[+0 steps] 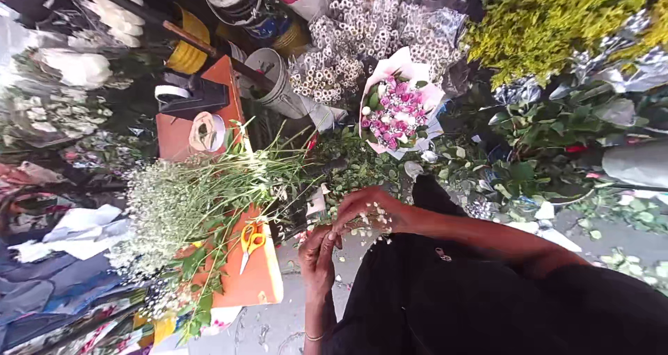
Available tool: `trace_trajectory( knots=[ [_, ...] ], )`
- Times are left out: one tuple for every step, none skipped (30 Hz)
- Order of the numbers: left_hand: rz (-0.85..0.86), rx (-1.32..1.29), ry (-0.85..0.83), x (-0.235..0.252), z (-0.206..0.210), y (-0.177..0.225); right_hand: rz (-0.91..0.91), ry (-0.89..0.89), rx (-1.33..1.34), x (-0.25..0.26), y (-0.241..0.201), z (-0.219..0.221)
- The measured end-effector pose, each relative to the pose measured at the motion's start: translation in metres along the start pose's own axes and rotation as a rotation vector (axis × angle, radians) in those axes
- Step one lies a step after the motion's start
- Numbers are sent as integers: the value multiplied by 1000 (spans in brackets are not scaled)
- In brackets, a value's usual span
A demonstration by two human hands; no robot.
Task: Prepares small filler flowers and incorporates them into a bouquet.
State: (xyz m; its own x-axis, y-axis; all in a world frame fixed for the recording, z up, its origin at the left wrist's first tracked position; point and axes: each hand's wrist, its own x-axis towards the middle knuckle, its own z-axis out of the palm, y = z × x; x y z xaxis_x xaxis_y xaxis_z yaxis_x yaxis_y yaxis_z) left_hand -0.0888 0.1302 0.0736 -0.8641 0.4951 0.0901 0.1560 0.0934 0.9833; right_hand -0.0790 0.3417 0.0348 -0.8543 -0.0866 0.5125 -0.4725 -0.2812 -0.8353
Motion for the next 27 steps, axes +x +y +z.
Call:
trace_trajectory(
  knots=[
    [-65,-27,-17,18,12,-7,24,44,-35,-1,5,-20],
    [-149,-63,-29,38,25,-16,51,81,-68,-3,9,-42],
    [-238,-105,-36,59,41,-26,84,123,-106,-6,14,-67],
    [-322,-131,-30,82,58,-39,125,179,-152,-11,20,-95],
    [-380,-95,-35,105,74,-55,174,245,-188,-18,28,-125],
    [-389,24,-59,128,90,-74,235,332,-228,-26,36,-156],
    [-366,208,-79,152,107,-93,301,426,-268,-33,43,-188],
    [-318,388,-96,177,123,-113,362,514,-293,-40,50,-220],
    [-260,538,-113,201,139,-131,427,586,-292,-46,55,-249],
    [-199,664,-130,223,153,-149,488,637,-299,-50,61,-274],
    [-159,781,-140,244,166,-167,531,652,-334,-51,67,-296],
    [-144,889,-146,263,176,-184,553,640,-390,-48,74,-313],
    [-165,973,-160,281,183,-199,555,623,-444,-43,82,-326],
    [-223,1034,-184,296,187,-209,545,605,-474,-34,91,-334],
    [-292,1069,-194,307,189,-215,521,604,-438,-26,101,-340],
    [-339,1101,-179,314,189,-220,502,630,-336,-18,113,-344],
    [-358,1121,-140,319,190,-223,519,673,-193,-10,125,-346],
    [-359,1127,-96,323,191,-226,527,706,-134,-2,137,-350],
    [-356,1125,-61,325,191,-228,481,712,-171,4,151,-354],
    [-348,1121,-49,326,192,-229,459,704,-217,9,162,-357],
    [-332,1115,-52,325,192,-230,450,684,-258,14,170,-358],
    [-318,1107,-66,326,191,-232,441,660,-287,19,175,-357],
    [-295,1109,-76,327,190,-234,431,639,-312,22,179,-357],
    [-280,1115,-76,328,188,-236,433,625,-313,26,182,-356],
    [-272,1120,-62,329,184,-238,430,598,-321,28,183,-355],
    [-262,1127,-34,331,178,-241,423,554,-335,30,184,-354],
    [-261,1135,-15,332,170,-243,414,505,-351,31,183,-353]
  ],
)
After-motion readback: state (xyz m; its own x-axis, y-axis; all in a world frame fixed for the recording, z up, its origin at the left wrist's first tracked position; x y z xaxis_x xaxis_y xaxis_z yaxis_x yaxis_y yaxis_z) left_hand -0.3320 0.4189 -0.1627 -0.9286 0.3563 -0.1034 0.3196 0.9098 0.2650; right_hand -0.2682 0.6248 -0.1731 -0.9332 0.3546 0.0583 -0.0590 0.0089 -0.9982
